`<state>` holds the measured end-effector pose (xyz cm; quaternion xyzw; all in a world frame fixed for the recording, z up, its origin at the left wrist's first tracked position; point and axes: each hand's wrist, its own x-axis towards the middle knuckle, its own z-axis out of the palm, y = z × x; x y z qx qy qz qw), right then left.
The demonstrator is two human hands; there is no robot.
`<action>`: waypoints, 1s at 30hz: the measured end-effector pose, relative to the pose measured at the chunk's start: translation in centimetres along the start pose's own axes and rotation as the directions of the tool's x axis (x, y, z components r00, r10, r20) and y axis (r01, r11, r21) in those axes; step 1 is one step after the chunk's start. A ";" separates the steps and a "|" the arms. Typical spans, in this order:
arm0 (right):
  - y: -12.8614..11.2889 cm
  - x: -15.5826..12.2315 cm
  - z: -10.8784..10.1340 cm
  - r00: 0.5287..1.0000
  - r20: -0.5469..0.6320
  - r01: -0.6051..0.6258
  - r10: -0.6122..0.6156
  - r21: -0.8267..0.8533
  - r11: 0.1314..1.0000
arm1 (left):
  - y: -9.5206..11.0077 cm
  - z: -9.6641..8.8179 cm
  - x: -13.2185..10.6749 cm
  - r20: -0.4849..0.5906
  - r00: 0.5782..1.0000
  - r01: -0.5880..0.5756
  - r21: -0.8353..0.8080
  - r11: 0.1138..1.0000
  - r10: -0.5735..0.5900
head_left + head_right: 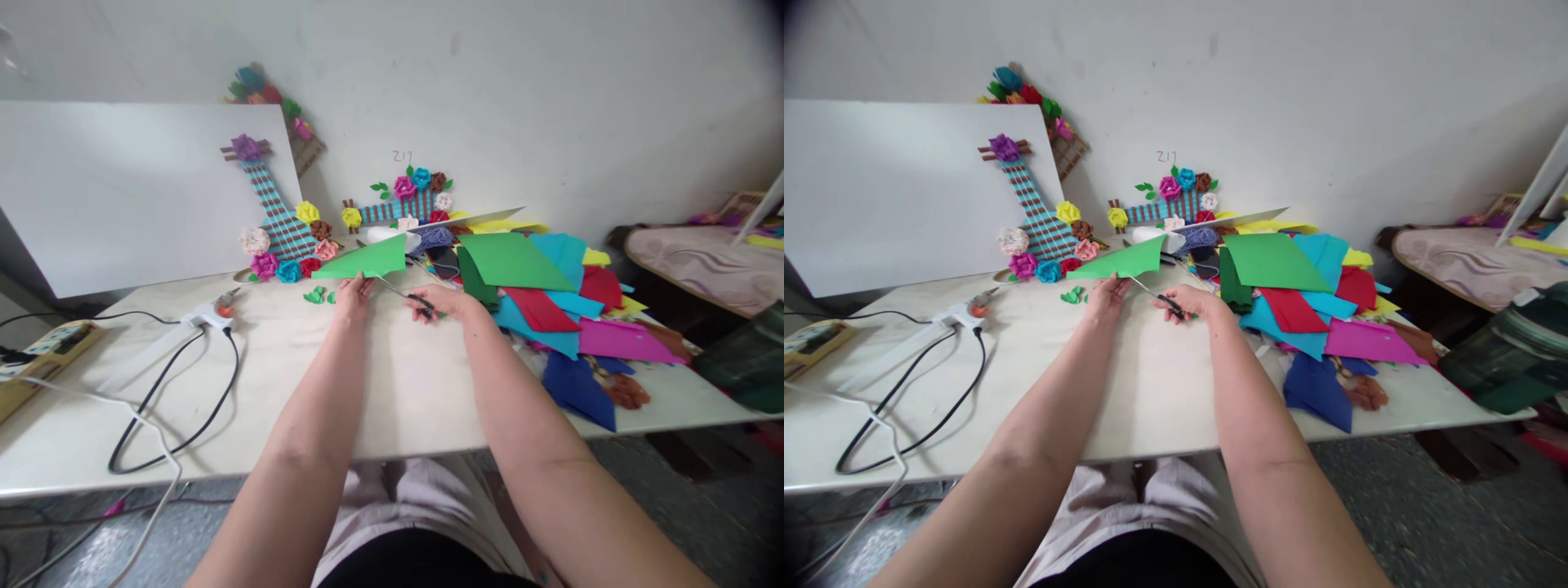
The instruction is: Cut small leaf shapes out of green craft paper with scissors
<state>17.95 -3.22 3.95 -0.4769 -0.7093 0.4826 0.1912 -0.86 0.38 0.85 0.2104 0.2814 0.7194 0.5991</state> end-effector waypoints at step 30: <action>-0.5 0.9 2.0 0.990 -0.143 0.031 -0.003 0.190 0.981 | -0.9 -0.3 -0.1 0.160 0.986 0.042 0.003 0.999 -0.042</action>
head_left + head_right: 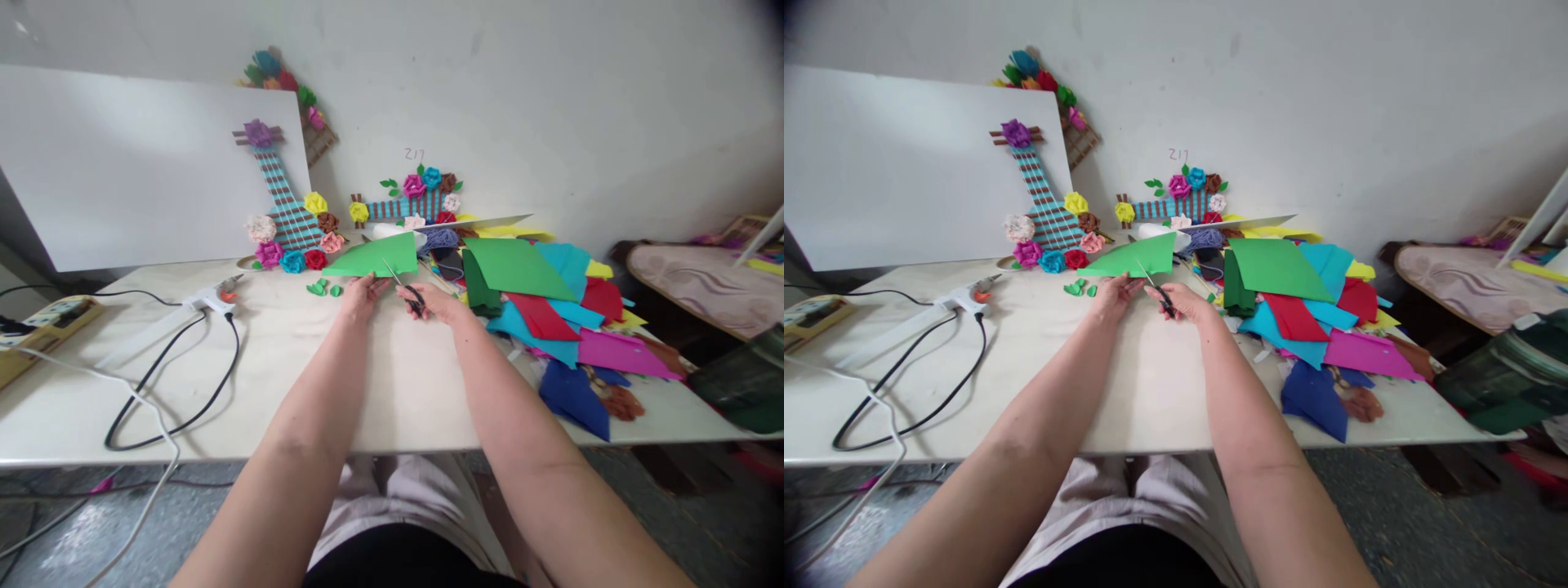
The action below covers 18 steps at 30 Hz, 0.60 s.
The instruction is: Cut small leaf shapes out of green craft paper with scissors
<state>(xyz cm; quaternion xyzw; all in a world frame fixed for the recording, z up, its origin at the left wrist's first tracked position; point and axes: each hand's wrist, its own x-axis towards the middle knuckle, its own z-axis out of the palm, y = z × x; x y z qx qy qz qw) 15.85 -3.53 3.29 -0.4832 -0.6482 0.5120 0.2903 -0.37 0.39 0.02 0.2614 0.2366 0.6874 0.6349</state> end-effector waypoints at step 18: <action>0.0 -0.3 0.0 1.000 0.001 0.000 0.000 0.040 0.999 | 0.3 0.1 -0.2 -0.032 0.998 0.046 0.006 0.999 -0.046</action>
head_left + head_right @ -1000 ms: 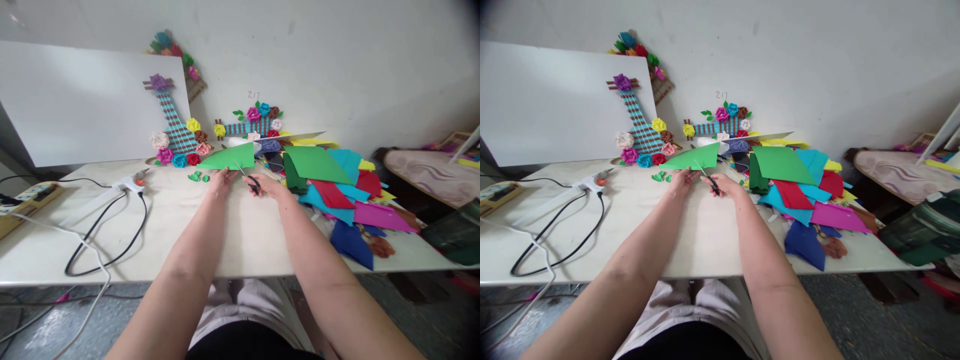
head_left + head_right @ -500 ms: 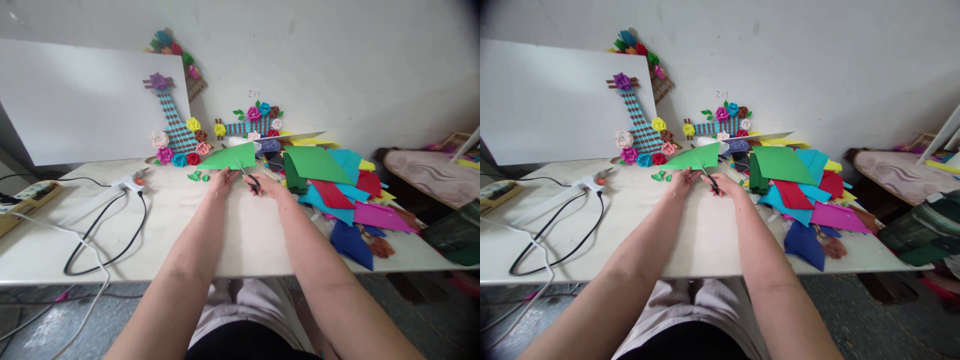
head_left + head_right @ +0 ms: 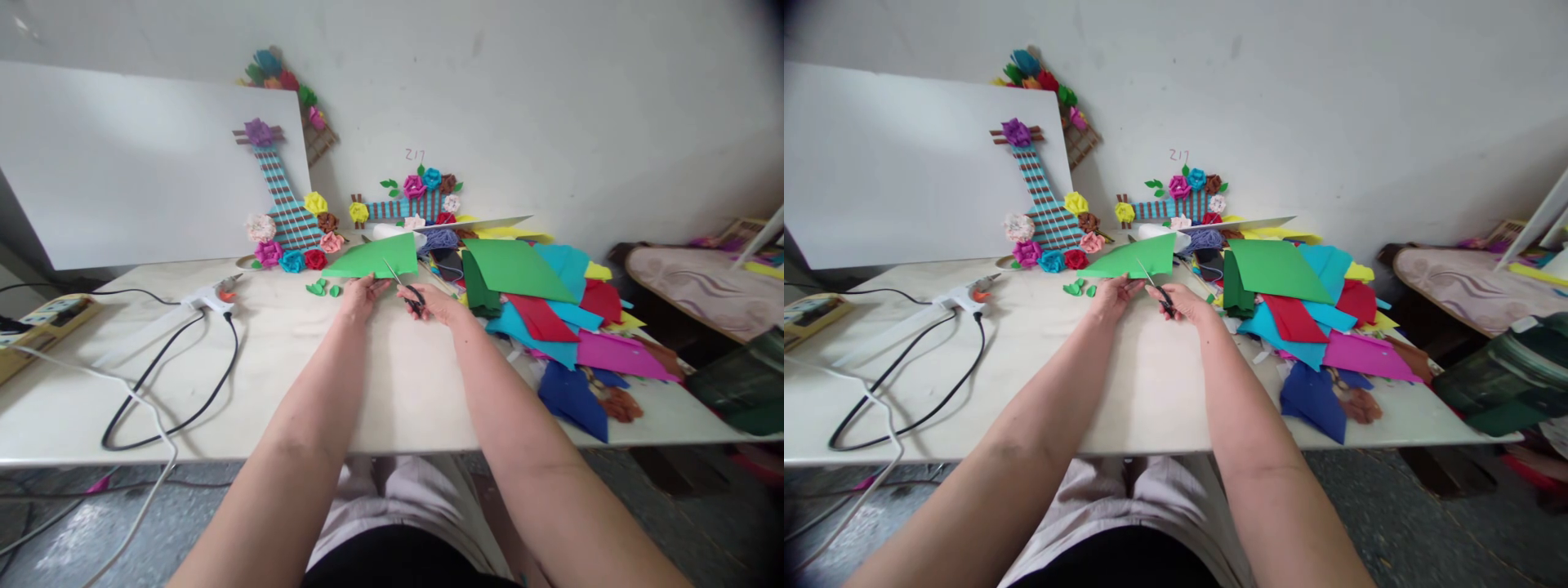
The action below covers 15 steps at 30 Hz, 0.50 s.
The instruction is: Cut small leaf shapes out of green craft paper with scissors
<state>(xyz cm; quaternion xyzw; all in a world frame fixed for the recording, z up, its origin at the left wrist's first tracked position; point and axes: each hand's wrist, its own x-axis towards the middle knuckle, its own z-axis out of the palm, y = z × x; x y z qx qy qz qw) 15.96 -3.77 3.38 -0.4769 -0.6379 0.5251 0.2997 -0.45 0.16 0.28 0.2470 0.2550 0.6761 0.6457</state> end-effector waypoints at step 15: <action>0.2 0.2 0.0 1.000 0.013 0.006 -0.006 -0.001 1.000 | -0.1 -0.3 0.3 0.018 1.000 -0.002 0.032 0.999 0.002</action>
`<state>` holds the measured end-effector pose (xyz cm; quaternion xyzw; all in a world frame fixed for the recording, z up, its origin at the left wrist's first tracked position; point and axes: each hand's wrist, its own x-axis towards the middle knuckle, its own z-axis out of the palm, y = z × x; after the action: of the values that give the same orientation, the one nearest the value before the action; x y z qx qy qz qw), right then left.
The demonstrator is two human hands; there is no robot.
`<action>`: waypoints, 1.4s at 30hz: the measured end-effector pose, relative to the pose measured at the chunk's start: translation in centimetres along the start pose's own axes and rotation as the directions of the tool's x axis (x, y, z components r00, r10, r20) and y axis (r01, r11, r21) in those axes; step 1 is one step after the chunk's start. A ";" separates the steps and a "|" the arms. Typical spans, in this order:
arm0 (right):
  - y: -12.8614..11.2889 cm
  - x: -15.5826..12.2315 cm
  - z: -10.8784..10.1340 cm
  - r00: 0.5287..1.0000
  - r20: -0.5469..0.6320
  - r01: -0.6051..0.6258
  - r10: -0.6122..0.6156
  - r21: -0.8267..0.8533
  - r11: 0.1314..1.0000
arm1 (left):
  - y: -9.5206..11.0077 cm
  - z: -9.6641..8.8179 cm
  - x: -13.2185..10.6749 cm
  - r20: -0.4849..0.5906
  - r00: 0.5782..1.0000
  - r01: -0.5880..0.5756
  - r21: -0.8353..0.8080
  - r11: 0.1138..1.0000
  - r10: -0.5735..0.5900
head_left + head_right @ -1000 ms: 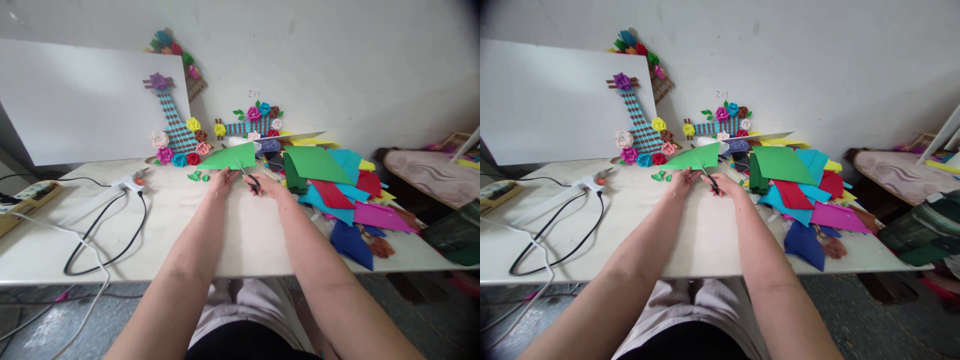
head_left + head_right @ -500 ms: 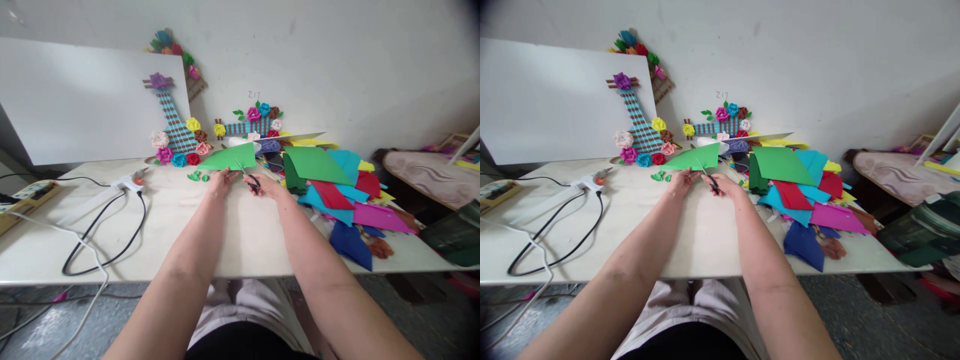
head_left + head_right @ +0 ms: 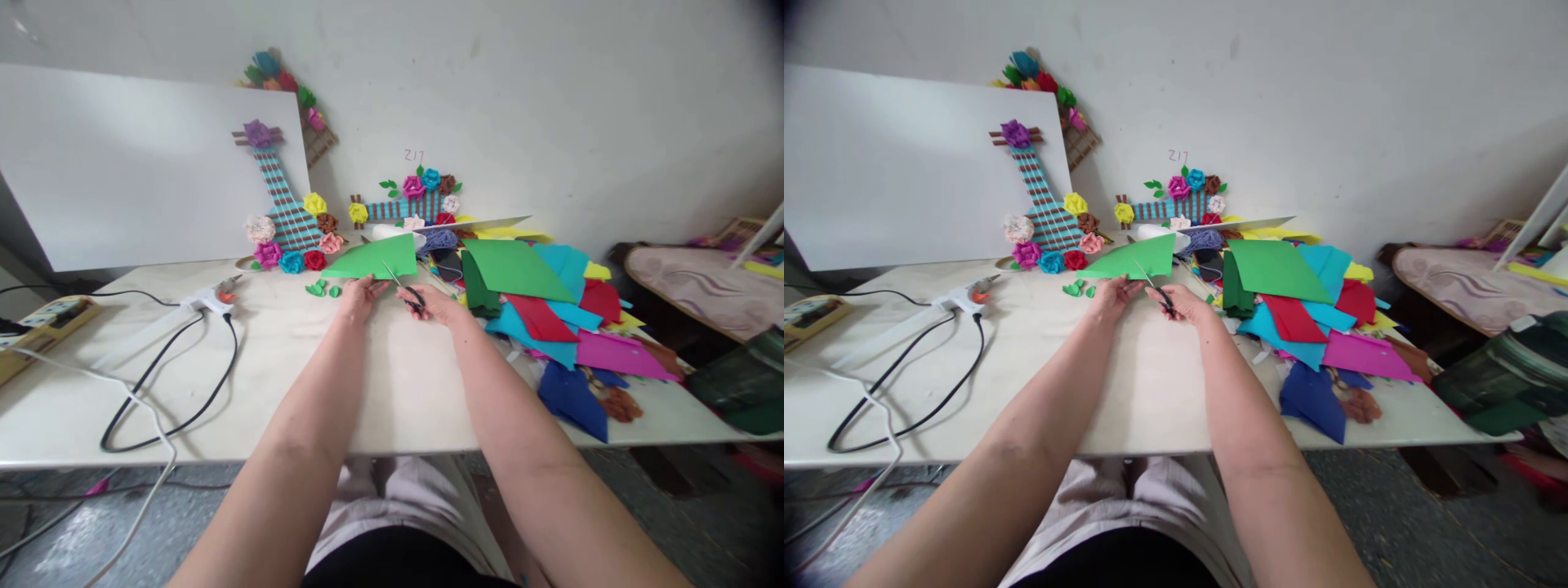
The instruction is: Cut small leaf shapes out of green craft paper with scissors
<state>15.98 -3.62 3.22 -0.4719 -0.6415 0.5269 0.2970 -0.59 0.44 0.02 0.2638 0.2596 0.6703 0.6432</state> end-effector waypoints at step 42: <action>0.2 0.2 0.3 1.000 -0.002 0.018 -0.018 0.008 1.000 | 0.4 -0.1 0.0 -0.023 0.999 0.049 -0.004 0.999 -0.049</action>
<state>15.73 -3.50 2.89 -0.4654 -0.6433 0.5262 0.3044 -0.95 0.44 0.17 0.2485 0.2724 0.6576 0.6569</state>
